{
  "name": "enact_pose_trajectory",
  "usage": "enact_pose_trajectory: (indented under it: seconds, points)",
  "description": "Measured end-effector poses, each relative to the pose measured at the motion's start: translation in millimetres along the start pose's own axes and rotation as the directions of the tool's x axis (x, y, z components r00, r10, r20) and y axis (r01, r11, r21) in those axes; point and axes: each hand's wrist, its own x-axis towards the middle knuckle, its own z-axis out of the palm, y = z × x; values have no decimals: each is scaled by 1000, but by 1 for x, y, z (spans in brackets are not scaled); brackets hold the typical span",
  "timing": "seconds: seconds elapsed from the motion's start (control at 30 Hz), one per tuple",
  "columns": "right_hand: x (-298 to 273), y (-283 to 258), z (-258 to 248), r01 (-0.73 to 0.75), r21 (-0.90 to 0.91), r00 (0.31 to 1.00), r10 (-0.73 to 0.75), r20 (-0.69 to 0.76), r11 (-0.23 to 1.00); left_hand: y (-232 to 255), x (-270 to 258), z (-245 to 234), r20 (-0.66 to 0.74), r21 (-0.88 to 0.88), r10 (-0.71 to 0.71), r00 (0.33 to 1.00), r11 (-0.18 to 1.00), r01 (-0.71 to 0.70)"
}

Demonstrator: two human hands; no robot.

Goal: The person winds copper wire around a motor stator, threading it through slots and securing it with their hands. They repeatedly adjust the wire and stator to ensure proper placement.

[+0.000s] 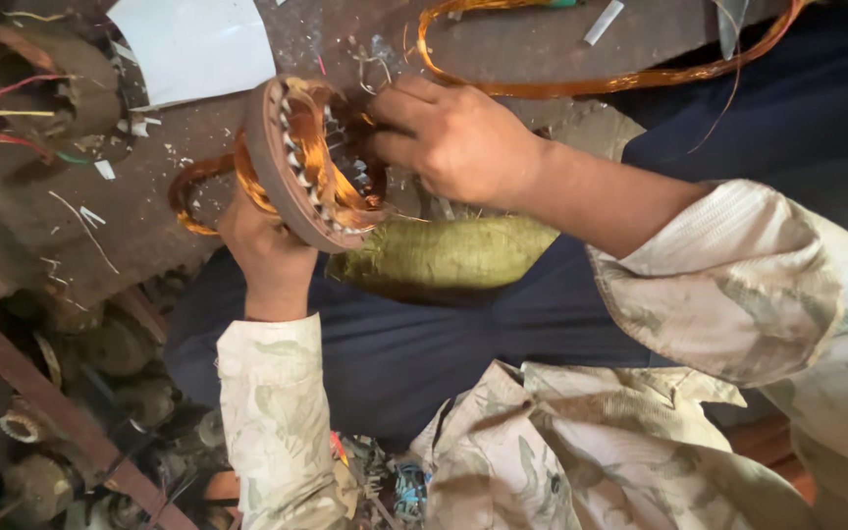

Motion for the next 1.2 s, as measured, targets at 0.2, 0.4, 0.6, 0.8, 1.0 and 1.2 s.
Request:
enact_pose_trajectory:
  seconds: [0.2, 0.4, 0.6, 0.8, 1.0, 1.2]
  points:
    - [1, -7, 0, -59, -46, 998, 57, -36, 997, 9, 0, 2, -55, -85, 13, 998, 996, -18]
    - [9, 3, -19, 63, -289, 998, -55, 35, 955, 3, 6, -5, -6, -26, 70, 998, 997, -70]
    - [16, 13, -28, 131, -406, 991, -103, 90, 904, -5, 7, -5, 17, 23, 144, 989, 989, -144]
    - [16, 6, -47, 134, -287, 990, -115, 81, 949, 3, 7, -5, -25, 128, 192, 981, 974, -187]
    - [1, 9, -99, -126, -429, 985, 165, 55, 894, 8, 17, -19, 153, 333, 242, 958, 900, -280]
    - [-4, 28, -88, -91, -634, 983, 170, 64, 768, 29, 14, -41, -155, 160, 174, 973, 976, -149]
